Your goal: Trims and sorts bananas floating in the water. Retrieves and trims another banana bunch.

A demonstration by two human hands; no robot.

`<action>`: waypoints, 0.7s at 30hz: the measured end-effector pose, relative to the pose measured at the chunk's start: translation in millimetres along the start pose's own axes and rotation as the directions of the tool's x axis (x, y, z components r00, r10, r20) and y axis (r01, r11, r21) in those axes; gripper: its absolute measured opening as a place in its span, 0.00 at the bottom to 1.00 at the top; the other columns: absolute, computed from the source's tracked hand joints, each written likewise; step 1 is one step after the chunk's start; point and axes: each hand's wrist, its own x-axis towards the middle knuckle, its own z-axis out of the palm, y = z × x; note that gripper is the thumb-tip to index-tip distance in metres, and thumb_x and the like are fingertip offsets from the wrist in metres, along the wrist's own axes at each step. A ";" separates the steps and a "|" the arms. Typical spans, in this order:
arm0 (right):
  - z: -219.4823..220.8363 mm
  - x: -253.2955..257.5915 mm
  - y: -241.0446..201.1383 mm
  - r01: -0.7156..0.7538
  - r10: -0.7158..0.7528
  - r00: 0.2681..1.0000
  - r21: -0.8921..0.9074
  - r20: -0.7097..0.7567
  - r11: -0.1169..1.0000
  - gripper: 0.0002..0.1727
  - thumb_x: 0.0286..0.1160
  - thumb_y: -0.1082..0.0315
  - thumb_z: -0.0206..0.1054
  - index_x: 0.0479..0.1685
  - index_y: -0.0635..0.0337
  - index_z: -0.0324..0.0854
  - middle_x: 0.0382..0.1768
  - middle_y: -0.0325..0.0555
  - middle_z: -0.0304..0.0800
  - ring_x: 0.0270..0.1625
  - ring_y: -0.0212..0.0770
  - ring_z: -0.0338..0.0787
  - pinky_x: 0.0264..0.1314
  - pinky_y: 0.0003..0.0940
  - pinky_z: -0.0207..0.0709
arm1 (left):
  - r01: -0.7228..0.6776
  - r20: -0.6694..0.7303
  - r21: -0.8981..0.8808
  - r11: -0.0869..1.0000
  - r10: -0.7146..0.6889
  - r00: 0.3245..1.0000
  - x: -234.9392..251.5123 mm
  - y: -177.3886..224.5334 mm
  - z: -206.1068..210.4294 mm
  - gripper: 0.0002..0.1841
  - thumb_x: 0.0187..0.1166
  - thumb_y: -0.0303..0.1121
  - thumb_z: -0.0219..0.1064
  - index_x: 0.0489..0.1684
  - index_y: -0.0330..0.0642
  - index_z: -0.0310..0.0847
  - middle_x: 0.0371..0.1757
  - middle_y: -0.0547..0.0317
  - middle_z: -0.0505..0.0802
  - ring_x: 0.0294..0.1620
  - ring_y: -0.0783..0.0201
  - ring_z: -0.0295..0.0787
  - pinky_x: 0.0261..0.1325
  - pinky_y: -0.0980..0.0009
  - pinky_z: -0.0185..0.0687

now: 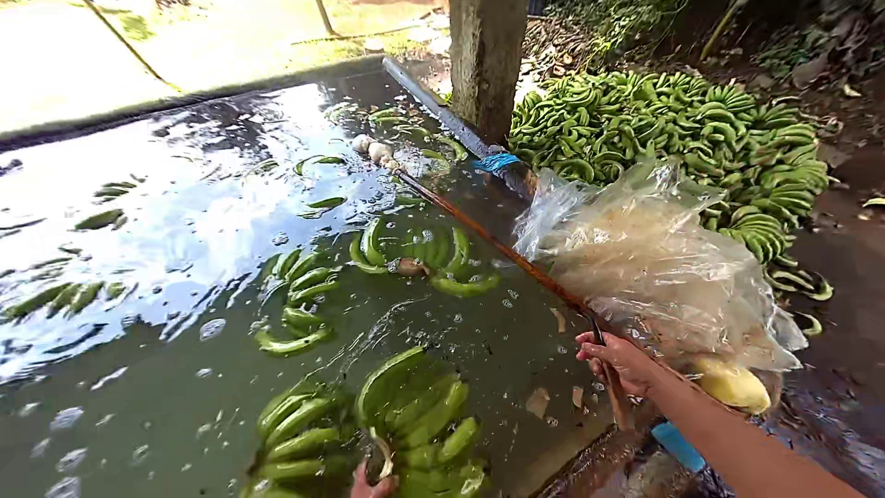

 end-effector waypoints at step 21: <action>135.2 23.6 62.3 0.155 0.145 0.928 -0.711 0.342 0.686 0.21 0.95 0.68 0.46 0.73 0.72 0.75 0.59 0.68 0.86 0.60 0.58 0.87 0.69 0.51 0.75 | 0.088 -0.171 -0.684 0.724 -0.276 0.946 -20.9 -14.2 70.3 0.31 0.95 0.41 0.47 0.94 0.44 0.39 0.79 0.35 0.75 0.72 0.46 0.79 0.69 0.47 0.79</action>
